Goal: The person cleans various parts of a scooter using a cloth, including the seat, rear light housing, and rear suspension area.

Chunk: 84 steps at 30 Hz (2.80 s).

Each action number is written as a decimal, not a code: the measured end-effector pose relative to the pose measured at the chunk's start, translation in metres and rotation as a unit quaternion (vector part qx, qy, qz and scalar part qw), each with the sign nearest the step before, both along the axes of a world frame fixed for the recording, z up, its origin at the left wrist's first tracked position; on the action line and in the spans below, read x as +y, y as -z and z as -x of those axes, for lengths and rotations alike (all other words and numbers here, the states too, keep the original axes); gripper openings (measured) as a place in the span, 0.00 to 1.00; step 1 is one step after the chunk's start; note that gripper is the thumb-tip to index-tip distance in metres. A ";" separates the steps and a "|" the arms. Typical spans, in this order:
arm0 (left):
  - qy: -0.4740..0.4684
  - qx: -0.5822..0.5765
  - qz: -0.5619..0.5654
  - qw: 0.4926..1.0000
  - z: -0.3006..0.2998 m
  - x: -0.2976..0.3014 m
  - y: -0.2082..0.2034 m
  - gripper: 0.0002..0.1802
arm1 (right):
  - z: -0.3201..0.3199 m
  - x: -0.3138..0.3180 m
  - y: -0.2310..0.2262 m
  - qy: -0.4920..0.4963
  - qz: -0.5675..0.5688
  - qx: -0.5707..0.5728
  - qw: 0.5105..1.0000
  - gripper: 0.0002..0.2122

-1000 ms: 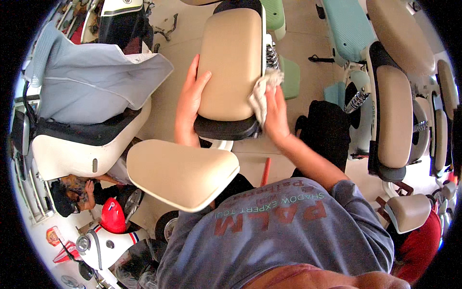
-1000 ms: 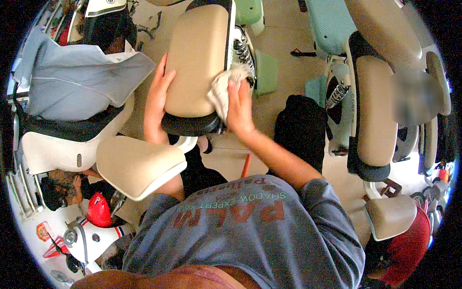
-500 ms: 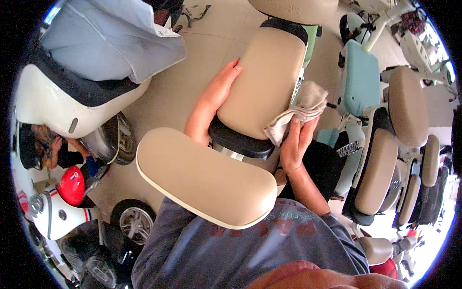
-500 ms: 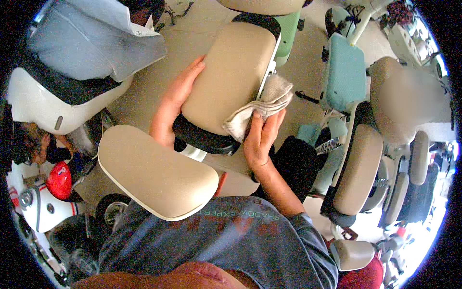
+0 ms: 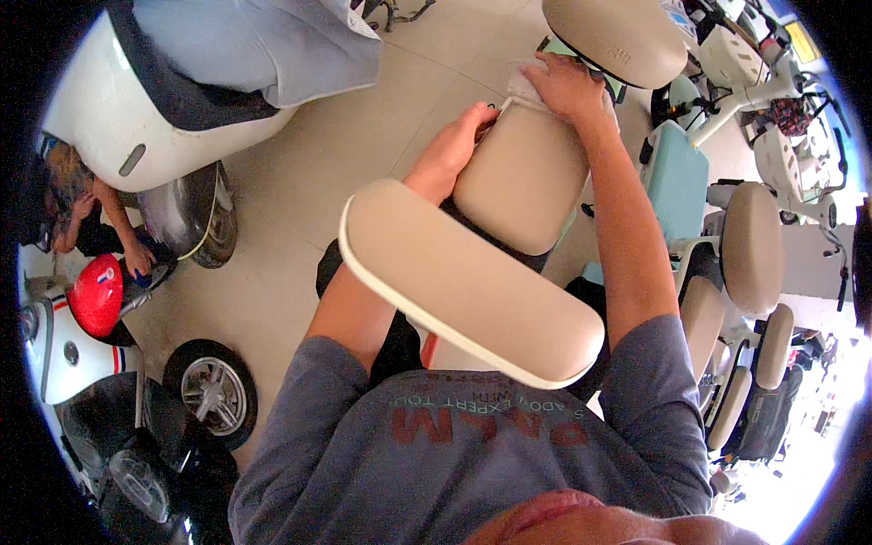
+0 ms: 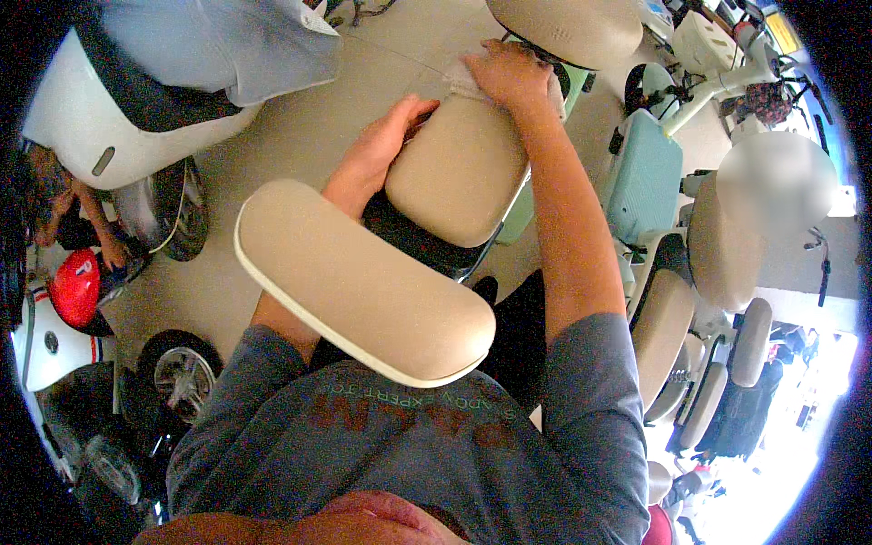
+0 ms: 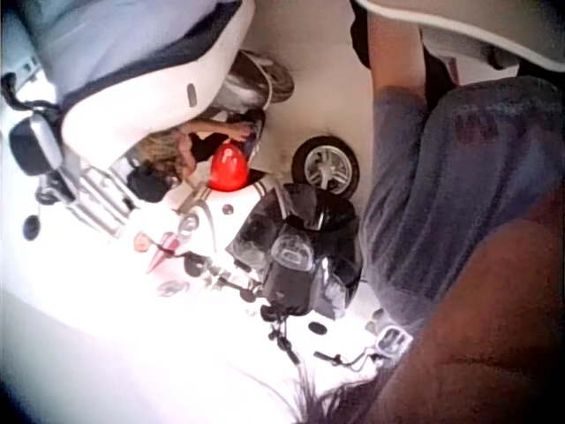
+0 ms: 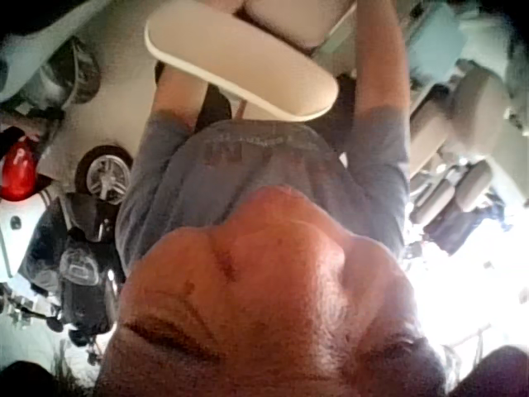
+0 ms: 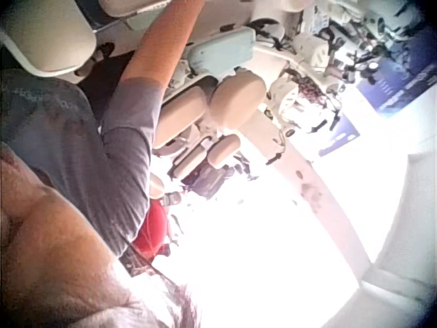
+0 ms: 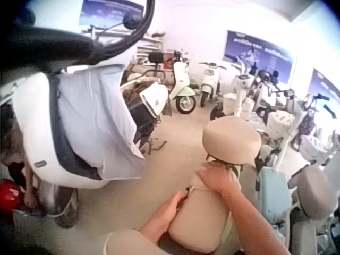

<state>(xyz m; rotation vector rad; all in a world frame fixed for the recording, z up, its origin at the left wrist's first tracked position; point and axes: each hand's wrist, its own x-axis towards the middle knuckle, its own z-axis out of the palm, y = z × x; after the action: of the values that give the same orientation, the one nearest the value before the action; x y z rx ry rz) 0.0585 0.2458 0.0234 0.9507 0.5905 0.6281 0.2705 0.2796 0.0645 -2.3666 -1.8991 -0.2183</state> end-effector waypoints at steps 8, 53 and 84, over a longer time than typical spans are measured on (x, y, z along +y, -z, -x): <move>-0.226 0.068 0.130 0.963 0.014 0.022 0.032 0.30 | 0.049 -0.017 0.000 -0.236 0.063 -0.051 0.969 0.22; -0.029 0.215 -0.325 0.920 0.001 -0.011 0.026 0.39 | -0.149 0.032 0.043 -0.087 0.124 -0.017 0.988 0.23; -0.050 0.253 -0.369 0.893 0.000 -0.016 0.009 0.40 | -0.225 -0.023 0.056 0.069 -0.081 0.177 0.979 0.25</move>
<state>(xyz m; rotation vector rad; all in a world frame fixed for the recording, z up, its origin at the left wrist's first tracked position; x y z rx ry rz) 0.0588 0.2295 0.0141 1.8440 0.8895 0.7146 0.4952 0.2567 0.0080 -2.2488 -1.5020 0.0372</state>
